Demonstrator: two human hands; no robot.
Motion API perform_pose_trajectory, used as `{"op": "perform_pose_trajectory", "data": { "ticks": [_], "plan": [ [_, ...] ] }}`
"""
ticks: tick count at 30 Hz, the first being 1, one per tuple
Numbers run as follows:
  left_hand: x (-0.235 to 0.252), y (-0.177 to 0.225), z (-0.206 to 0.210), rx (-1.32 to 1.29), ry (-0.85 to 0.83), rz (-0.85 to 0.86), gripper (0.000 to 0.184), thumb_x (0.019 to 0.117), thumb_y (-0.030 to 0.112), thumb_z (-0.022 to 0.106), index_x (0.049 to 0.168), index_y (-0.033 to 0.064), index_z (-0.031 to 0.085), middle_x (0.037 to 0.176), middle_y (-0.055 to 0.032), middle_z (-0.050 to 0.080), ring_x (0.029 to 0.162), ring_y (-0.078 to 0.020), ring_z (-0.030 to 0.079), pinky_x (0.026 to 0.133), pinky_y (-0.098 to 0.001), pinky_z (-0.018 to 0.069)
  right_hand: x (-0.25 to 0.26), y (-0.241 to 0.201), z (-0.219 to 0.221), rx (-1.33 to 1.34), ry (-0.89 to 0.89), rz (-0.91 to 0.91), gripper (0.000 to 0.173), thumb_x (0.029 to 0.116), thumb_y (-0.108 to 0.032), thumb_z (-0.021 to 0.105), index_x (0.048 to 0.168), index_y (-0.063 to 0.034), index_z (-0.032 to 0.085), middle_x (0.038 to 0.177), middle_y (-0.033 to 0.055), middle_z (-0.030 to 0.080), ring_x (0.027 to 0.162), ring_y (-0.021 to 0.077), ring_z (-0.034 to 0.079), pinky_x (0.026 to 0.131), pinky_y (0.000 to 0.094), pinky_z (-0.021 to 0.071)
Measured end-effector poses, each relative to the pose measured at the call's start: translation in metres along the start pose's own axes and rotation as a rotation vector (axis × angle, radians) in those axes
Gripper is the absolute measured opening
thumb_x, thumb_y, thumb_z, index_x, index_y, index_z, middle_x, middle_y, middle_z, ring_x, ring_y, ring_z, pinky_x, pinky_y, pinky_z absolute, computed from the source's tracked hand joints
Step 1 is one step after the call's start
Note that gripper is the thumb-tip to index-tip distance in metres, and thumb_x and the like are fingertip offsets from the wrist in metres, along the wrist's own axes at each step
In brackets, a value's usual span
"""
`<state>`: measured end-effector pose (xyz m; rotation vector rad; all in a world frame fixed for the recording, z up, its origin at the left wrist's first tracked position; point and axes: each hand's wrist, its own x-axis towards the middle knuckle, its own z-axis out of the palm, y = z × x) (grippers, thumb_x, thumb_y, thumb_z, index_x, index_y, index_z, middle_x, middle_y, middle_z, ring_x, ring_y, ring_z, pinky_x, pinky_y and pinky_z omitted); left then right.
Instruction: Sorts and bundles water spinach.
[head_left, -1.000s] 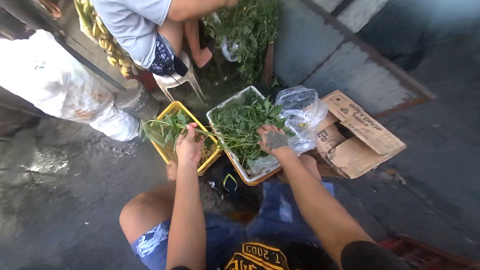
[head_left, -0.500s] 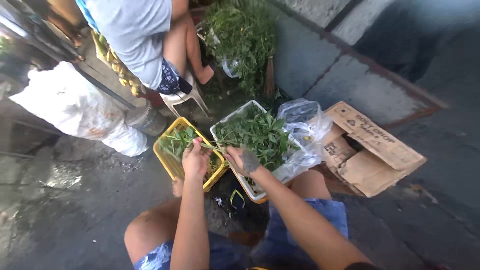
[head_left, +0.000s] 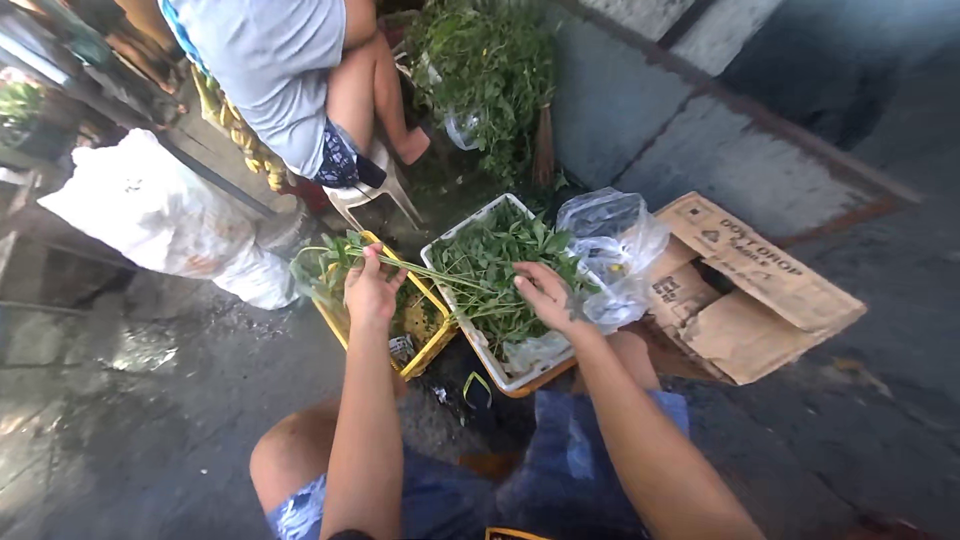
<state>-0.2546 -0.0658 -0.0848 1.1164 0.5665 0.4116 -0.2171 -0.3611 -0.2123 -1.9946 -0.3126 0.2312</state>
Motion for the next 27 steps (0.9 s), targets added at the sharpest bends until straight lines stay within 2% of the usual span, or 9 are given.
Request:
{"op": "perform_pose_trajectory", "data": {
  "ticks": [5, 8, 11, 15, 17, 20, 22, 24, 27],
  "plan": [
    [-0.007, -0.018, 0.02, 0.05, -0.042, -0.044, 0.032, 0.1088, 0.032, 0.051, 0.122, 0.0056, 0.062, 0.101, -0.0134, 0.068, 0.083, -0.0265, 0.069, 0.075, -0.0489, 0.0612, 0.001, -0.057, 0.027, -0.096, -0.155, -0.126, 0.066, 0.0994, -0.058, 0.056, 0.148, -0.0143, 0.053, 0.139, 0.0107, 0.063, 0.129, 0.0262, 0.06, 0.112, 0.0522, 0.047],
    [-0.021, -0.044, 0.027, 0.03, -0.153, -0.042, 0.038, 0.113, 0.032, 0.035, 0.124, 0.002, 0.057, 0.1, -0.0136, 0.067, 0.086, -0.0253, 0.069, 0.08, -0.0461, 0.0597, 0.0, -0.07, 0.05, -0.17, -0.289, -0.07, 0.045, 0.1082, -0.045, 0.045, 0.124, -0.0085, 0.066, 0.105, 0.0146, 0.072, 0.099, 0.0308, 0.071, 0.091, 0.0551, 0.0559],
    [-0.043, -0.083, 0.032, -0.006, -0.272, -0.069, 0.043, 0.114, 0.031, 0.019, 0.112, 0.0063, 0.054, 0.087, -0.0059, 0.064, 0.078, -0.0198, 0.067, 0.074, -0.0381, 0.0597, -0.007, -0.074, 0.065, -0.167, -0.31, -0.02, 0.044, 0.1093, -0.04, 0.042, 0.12, -0.0069, 0.068, 0.105, 0.0167, 0.072, 0.102, 0.0335, 0.071, 0.093, 0.0567, 0.0548],
    [-0.023, -0.081, 0.026, -0.288, -0.171, -0.072, 0.044, 0.1135, 0.039, 0.017, 0.095, 0.0179, 0.05, 0.057, 0.0074, 0.044, 0.047, -0.0091, 0.046, 0.049, -0.0267, 0.0476, -0.025, -0.033, 0.068, 0.386, -0.117, 0.095, 0.053, 0.0983, -0.045, 0.06, 0.132, -0.0038, 0.063, 0.117, 0.0137, 0.069, 0.105, 0.0241, 0.068, 0.093, 0.0441, 0.0573],
    [-0.014, -0.082, 0.025, -0.367, -0.111, -0.085, 0.048, 0.1127, 0.044, 0.017, 0.091, 0.0189, 0.051, 0.055, 0.0081, 0.04, 0.042, -0.0077, 0.04, 0.043, -0.0234, 0.0396, -0.036, -0.028, 0.073, 0.894, 0.1, 0.316, 0.054, 0.1073, -0.042, 0.039, 0.14, -0.0024, 0.055, 0.127, 0.0168, 0.067, 0.114, 0.0278, 0.066, 0.095, 0.0474, 0.055],
    [-0.03, -0.117, 0.037, -0.356, -0.167, -0.146, 0.049, 0.112, 0.048, 0.017, 0.094, 0.0174, 0.051, 0.056, 0.0068, 0.041, 0.042, -0.0081, 0.04, 0.042, -0.0237, 0.0399, -0.03, -0.055, 0.086, 1.429, 0.295, 0.531, 0.076, 0.1051, -0.067, 0.024, 0.138, -0.005, 0.054, 0.114, 0.0166, 0.071, 0.1, 0.0288, 0.072, 0.084, 0.0481, 0.06],
    [-0.041, -0.132, 0.048, -0.339, -0.158, -0.171, 0.05, 0.1118, 0.049, 0.015, 0.094, 0.0178, 0.05, 0.055, 0.007, 0.04, 0.04, -0.0073, 0.039, 0.04, -0.0223, 0.0385, -0.02, -0.063, 0.095, 1.478, 0.403, 0.495, 0.073, 0.1067, -0.064, 0.024, 0.132, -0.002, 0.055, 0.104, 0.0143, 0.073, 0.09, 0.0242, 0.072, 0.076, 0.0411, 0.061],
    [-0.041, -0.132, 0.046, -0.309, -0.121, -0.178, 0.05, 0.1115, 0.05, 0.013, 0.092, 0.019, 0.048, 0.054, 0.0072, 0.038, 0.04, -0.0076, 0.037, 0.04, -0.0225, 0.036, -0.021, -0.058, 0.099, 1.419, 0.466, 0.466, 0.07, 0.1088, -0.058, 0.024, 0.133, -0.0003, 0.056, 0.113, 0.0154, 0.071, 0.101, 0.0256, 0.071, 0.085, 0.0417, 0.0588],
    [-0.048, -0.142, 0.045, -0.258, -0.19, -0.162, 0.049, 0.1124, 0.046, 0.013, 0.09, 0.0173, 0.046, 0.054, 0.006, 0.036, 0.042, -0.009, 0.035, 0.042, -0.0237, 0.0357, -0.023, -0.047, 0.109, 1.221, 0.415, 0.322, 0.065, 0.1112, -0.049, 0.021, 0.127, 0.0023, 0.059, 0.103, 0.0142, 0.072, 0.092, 0.0219, 0.07, 0.083, 0.0387, 0.0586]
  ]
}}
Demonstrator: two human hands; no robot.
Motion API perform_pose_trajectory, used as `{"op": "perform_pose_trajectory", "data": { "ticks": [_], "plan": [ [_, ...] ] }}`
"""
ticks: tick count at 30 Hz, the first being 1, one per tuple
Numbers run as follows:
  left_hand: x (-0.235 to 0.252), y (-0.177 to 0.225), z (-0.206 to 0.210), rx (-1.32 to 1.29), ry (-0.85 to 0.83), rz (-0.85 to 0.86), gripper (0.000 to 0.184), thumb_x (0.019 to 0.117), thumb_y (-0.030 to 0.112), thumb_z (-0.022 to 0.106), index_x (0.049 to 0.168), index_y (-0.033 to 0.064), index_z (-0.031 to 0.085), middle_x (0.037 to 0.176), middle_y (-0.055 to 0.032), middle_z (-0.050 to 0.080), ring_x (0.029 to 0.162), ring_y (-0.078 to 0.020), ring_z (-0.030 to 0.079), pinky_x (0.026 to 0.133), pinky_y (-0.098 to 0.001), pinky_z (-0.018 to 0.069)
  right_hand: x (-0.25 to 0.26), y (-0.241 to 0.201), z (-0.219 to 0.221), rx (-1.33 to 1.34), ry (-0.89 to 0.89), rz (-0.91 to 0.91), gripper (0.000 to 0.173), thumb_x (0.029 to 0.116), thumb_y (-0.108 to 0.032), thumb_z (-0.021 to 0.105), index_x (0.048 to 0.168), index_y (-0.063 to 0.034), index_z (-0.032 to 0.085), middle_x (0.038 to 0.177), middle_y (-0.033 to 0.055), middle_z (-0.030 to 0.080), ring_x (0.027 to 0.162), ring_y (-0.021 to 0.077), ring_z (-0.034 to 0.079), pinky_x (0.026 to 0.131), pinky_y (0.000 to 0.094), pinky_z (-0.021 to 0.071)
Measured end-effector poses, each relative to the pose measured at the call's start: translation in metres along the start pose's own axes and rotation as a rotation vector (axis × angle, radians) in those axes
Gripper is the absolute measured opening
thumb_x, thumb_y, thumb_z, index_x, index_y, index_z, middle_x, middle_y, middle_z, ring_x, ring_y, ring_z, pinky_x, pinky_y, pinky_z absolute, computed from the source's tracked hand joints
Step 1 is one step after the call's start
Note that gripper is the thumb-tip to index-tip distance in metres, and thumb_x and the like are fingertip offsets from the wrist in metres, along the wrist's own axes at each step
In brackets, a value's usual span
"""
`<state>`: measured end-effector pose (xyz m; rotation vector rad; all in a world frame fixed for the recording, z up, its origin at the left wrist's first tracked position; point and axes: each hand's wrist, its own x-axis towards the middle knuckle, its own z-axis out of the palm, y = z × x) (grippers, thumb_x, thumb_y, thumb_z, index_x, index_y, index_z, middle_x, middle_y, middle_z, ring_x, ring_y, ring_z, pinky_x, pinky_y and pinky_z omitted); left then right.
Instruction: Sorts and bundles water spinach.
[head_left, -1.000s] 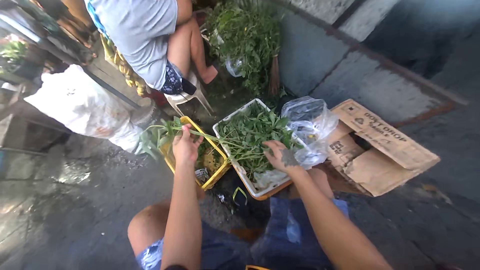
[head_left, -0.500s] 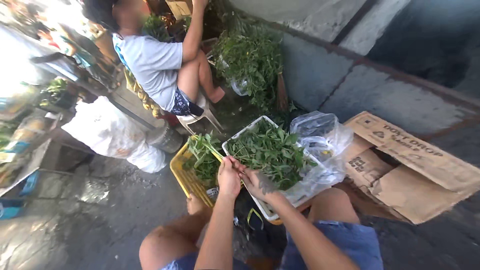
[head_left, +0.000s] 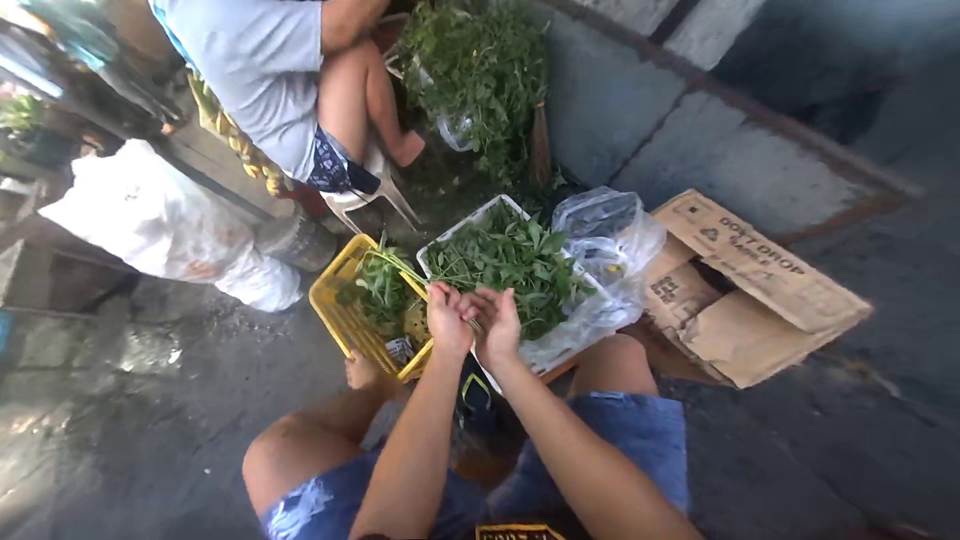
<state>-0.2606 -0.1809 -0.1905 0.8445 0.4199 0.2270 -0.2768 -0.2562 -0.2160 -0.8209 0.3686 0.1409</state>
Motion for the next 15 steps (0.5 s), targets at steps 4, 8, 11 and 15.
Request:
{"op": "perform_pose_trajectory", "data": {
  "ticks": [4, 8, 11, 15],
  "plan": [
    [-0.004, -0.002, 0.001, 0.104, -0.068, 0.091, 0.033, 0.1135, 0.025, 0.021, 0.097, 0.0134, 0.047, 0.062, 0.0033, 0.044, 0.053, -0.012, 0.048, 0.056, -0.0293, 0.049, -0.001, -0.003, -0.028, -0.532, -0.223, -0.115, 0.032, 0.1092, -0.025, 0.045, 0.116, 0.0012, 0.064, 0.094, 0.0094, 0.07, 0.081, 0.0166, 0.068, 0.075, 0.0351, 0.0607],
    [-0.007, 0.006, -0.002, 0.178, -0.105, 0.134, 0.035, 0.1131, 0.019, 0.024, 0.106, 0.0037, 0.055, 0.083, -0.0062, 0.061, 0.079, -0.0198, 0.064, 0.081, -0.0394, 0.0565, -0.008, -0.012, -0.041, -0.817, -0.371, -0.179, 0.028, 0.1077, -0.026, 0.046, 0.107, -0.0038, 0.064, 0.076, 0.0044, 0.06, 0.061, 0.0146, 0.058, 0.058, 0.0345, 0.053],
    [-0.002, 0.033, 0.006, 0.107, -0.073, 0.085, 0.041, 0.1132, 0.024, 0.02, 0.113, 0.0057, 0.056, 0.076, -0.0028, 0.057, 0.066, -0.0174, 0.06, 0.071, -0.0379, 0.0579, -0.004, -0.008, -0.05, -0.848, -0.385, -0.222, 0.028, 0.1074, -0.026, 0.046, 0.111, -0.0048, 0.064, 0.082, 0.0047, 0.062, 0.064, 0.014, 0.059, 0.06, 0.0339, 0.0542],
    [0.007, 0.048, -0.005, 0.053, -0.119, 0.052, 0.043, 0.1131, 0.031, 0.02, 0.11, 0.013, 0.059, 0.064, 0.004, 0.044, 0.052, -0.0098, 0.043, 0.052, -0.0254, 0.0421, -0.007, 0.004, -0.053, -0.905, -0.442, -0.254, 0.027, 0.1068, -0.025, 0.047, 0.111, -0.0046, 0.064, 0.083, 0.005, 0.063, 0.068, 0.0143, 0.062, 0.063, 0.0342, 0.0559]
  ]
}}
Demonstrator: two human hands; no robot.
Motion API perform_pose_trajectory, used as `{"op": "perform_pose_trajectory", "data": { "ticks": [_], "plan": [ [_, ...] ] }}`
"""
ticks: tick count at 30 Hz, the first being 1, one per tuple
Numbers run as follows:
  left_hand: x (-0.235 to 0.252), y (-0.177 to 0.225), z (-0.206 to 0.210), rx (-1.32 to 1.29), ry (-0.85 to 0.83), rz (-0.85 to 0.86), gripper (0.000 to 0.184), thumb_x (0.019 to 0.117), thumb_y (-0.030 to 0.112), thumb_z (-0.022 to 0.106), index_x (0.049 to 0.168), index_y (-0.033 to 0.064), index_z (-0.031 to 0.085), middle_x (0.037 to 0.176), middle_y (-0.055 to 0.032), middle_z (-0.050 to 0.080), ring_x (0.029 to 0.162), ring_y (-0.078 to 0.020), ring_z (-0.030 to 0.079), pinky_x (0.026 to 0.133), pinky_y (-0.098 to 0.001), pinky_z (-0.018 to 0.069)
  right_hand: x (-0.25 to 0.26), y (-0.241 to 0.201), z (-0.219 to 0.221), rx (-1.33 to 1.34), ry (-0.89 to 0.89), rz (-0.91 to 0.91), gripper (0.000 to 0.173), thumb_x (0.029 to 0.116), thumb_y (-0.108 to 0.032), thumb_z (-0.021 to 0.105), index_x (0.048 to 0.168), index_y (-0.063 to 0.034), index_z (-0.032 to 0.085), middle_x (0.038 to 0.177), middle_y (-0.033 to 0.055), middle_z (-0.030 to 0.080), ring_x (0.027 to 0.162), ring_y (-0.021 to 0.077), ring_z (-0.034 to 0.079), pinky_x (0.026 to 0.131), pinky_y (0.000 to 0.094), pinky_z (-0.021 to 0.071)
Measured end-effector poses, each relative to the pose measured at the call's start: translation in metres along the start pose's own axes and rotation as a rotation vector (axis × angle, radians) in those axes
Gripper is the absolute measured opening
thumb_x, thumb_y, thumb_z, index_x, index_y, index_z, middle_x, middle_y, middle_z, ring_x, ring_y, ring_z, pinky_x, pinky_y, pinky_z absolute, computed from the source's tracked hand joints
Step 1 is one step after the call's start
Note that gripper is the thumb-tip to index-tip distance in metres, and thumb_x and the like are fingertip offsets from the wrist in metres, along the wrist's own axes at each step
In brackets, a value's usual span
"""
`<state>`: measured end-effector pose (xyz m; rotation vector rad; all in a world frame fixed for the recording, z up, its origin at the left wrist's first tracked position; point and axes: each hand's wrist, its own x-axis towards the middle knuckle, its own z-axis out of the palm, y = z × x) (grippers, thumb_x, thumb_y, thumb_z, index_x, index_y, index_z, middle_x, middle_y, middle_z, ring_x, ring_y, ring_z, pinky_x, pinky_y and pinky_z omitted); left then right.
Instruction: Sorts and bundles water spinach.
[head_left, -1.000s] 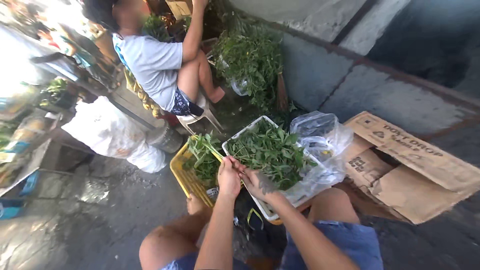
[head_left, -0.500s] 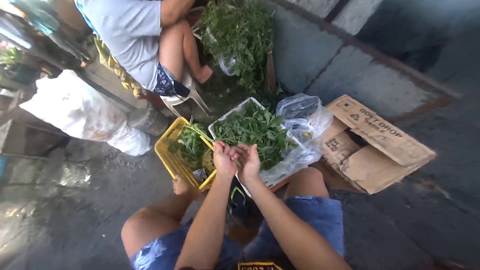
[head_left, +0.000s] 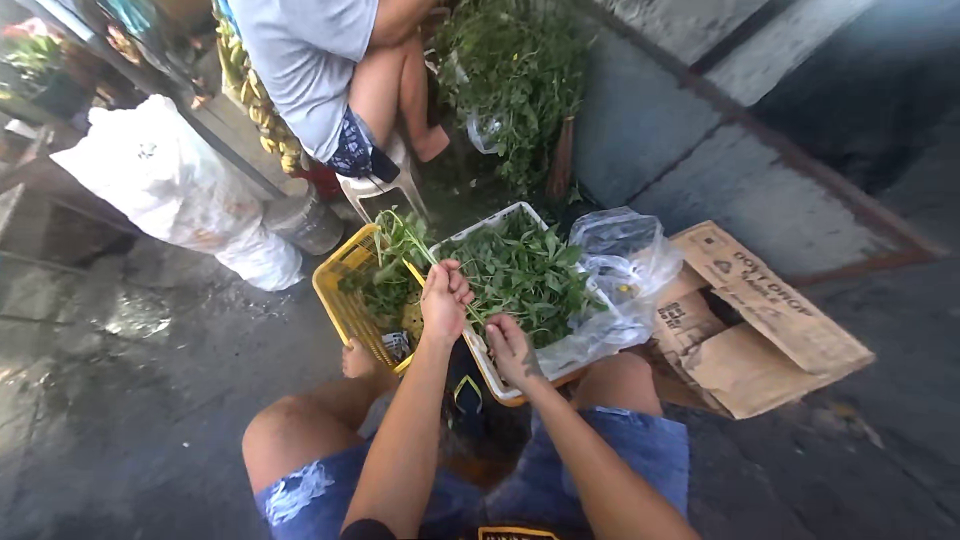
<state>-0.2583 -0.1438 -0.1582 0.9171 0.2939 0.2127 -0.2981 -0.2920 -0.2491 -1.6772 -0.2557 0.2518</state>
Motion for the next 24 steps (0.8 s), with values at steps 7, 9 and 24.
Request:
{"op": "perform_pose_trajectory", "data": {
  "ticks": [7, 9, 24],
  "plan": [
    [0.003, 0.036, -0.048, -0.021, -0.211, 0.015, 0.043, 0.1109, 0.04, 0.027, 0.088, 0.0176, 0.056, 0.061, 0.0056, 0.042, 0.052, -0.0092, 0.042, 0.052, -0.0263, 0.0412, -0.011, 0.013, 0.017, -0.464, -0.052, -0.164, 0.026, 0.1049, -0.026, 0.053, 0.117, -0.011, 0.071, 0.103, 0.0063, 0.074, 0.098, 0.022, 0.072, 0.091, 0.0441, 0.0596],
    [0.0, 0.045, -0.059, -0.045, -0.387, 0.019, 0.043, 0.1077, 0.046, 0.039, 0.079, 0.0192, 0.057, 0.061, 0.0069, 0.045, 0.053, -0.0083, 0.044, 0.052, -0.0258, 0.0398, -0.008, 0.014, 0.025, -0.5, -0.098, -0.162, 0.028, 0.1017, -0.032, 0.06, 0.121, -0.0136, 0.069, 0.106, 0.0039, 0.074, 0.103, 0.0211, 0.07, 0.096, 0.0426, 0.0574],
    [-0.005, 0.038, -0.119, 0.203, 0.839, 0.138, 0.043, 0.1119, 0.042, 0.027, 0.087, 0.0168, 0.05, 0.056, 0.0058, 0.039, 0.043, -0.008, 0.039, 0.044, -0.025, 0.0396, 0.058, 0.082, -0.053, -0.433, 0.128, 0.59, 0.026, 0.1023, -0.021, 0.059, 0.12, -0.004, 0.069, 0.118, 0.0205, 0.07, 0.114, 0.0383, 0.066, 0.099, 0.0606, 0.0513]
  ]
}}
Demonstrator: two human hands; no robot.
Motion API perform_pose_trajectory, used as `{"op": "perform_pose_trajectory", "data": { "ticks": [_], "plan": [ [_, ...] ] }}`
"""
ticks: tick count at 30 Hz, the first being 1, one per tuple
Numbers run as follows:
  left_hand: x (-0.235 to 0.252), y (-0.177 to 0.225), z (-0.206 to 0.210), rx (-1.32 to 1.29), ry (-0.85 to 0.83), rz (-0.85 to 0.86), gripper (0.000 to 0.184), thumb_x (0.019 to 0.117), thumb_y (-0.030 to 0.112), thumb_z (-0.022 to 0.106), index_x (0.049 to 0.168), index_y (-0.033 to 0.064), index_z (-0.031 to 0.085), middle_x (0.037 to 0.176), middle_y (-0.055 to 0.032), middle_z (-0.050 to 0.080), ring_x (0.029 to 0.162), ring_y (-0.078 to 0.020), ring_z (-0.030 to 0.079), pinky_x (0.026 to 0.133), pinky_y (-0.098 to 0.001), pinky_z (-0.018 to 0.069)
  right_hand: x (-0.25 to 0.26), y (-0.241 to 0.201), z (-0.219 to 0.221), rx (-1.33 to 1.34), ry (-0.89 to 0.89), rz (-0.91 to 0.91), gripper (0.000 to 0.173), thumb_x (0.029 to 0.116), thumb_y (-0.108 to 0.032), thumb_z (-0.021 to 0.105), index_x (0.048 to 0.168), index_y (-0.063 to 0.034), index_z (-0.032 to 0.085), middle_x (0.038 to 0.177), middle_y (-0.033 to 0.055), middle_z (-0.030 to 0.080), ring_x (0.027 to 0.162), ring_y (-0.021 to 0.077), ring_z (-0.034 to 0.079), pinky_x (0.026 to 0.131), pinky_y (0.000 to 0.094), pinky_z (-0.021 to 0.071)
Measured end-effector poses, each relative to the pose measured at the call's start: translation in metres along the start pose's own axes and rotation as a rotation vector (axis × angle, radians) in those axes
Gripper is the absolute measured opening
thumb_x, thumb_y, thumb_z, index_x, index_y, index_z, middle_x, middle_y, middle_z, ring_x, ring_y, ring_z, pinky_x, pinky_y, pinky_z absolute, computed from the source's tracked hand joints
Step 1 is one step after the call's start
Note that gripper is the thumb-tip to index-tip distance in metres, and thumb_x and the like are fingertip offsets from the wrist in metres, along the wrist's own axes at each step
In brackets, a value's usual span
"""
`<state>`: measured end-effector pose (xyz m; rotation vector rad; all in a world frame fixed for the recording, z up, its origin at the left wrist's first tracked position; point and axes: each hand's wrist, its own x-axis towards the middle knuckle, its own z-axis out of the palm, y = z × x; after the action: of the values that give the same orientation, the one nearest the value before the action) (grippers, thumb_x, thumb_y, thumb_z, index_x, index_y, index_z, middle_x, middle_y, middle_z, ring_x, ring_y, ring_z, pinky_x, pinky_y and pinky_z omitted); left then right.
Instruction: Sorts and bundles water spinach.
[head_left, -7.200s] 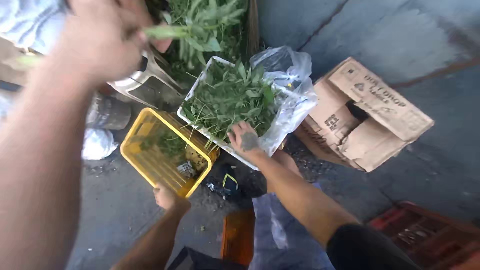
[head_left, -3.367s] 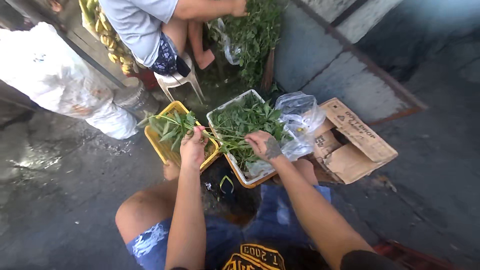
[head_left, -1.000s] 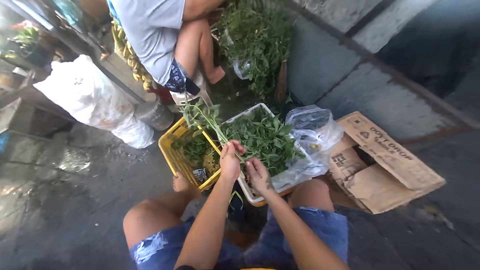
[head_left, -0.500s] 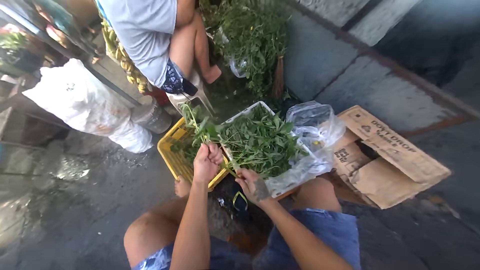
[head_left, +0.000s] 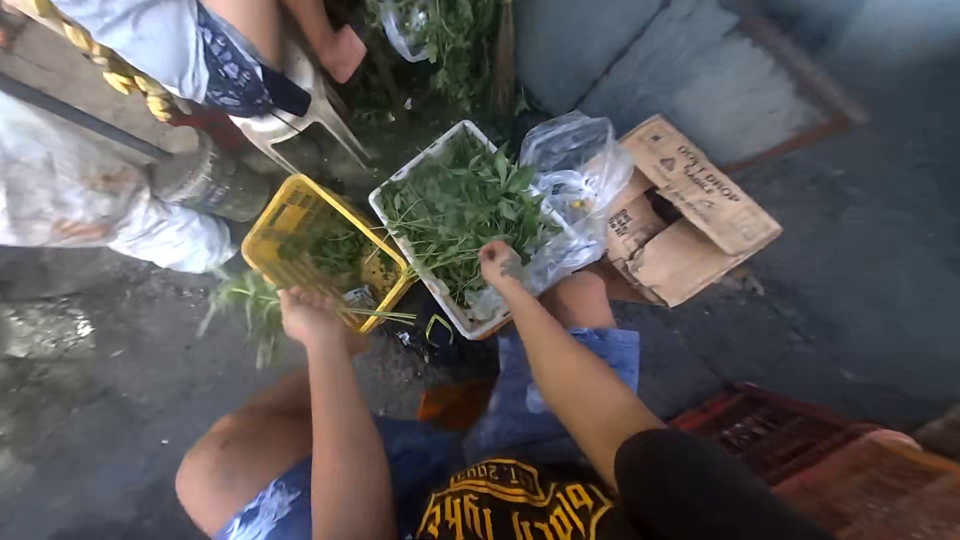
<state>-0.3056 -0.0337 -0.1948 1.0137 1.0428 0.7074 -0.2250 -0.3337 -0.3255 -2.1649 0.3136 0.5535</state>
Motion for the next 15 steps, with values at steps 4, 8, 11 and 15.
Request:
{"op": "perform_pose_trajectory", "data": {
  "ticks": [4, 8, 11, 15],
  "plan": [
    [0.005, -0.028, 0.0, 0.082, -0.093, -0.083, 0.02, 0.1102, 0.019, 0.038, 0.105, 0.0118, 0.056, 0.074, 0.0028, 0.051, 0.055, -0.0086, 0.049, 0.054, -0.0256, 0.048, 0.007, -0.016, 0.051, 0.289, -0.333, 0.219, 0.039, 0.1059, -0.036, 0.058, 0.122, -0.0017, 0.065, 0.099, 0.0107, 0.068, 0.08, 0.0171, 0.064, 0.073, 0.0345, 0.0554],
    [0.005, -0.046, -0.003, 0.074, -0.251, -0.137, 0.021, 0.1123, 0.02, 0.036, 0.113, 0.0113, 0.055, 0.076, -0.0002, 0.056, 0.056, -0.0113, 0.055, 0.052, -0.0284, 0.0525, 0.025, -0.024, 0.1, 0.975, -0.338, 0.615, 0.04, 0.1028, -0.04, 0.062, 0.122, -0.0058, 0.056, 0.079, 0.0059, 0.059, 0.058, 0.0132, 0.056, 0.053, 0.0277, 0.0507],
    [0.001, -0.048, -0.007, 0.089, -0.314, -0.164, 0.025, 0.113, 0.022, 0.033, 0.112, 0.0105, 0.055, 0.072, -0.0011, 0.055, 0.053, -0.0127, 0.054, 0.05, -0.0294, 0.0515, 0.021, -0.03, 0.103, 1.096, -0.271, 0.641, 0.036, 0.1039, -0.037, 0.061, 0.123, -0.0065, 0.057, 0.085, 0.0051, 0.062, 0.06, 0.0108, 0.056, 0.053, 0.025, 0.0503],
    [0.007, -0.048, -0.001, 0.116, -0.321, -0.177, 0.022, 0.1125, 0.018, 0.033, 0.108, 0.009, 0.052, 0.07, -0.0005, 0.052, 0.049, -0.0109, 0.049, 0.046, -0.0262, 0.0487, -0.01, -0.057, 0.062, 1.208, -0.24, 0.594, 0.036, 0.1058, -0.037, 0.057, 0.122, -0.0055, 0.058, 0.089, 0.0081, 0.065, 0.064, 0.0153, 0.061, 0.057, 0.0298, 0.0538]
  ]
}}
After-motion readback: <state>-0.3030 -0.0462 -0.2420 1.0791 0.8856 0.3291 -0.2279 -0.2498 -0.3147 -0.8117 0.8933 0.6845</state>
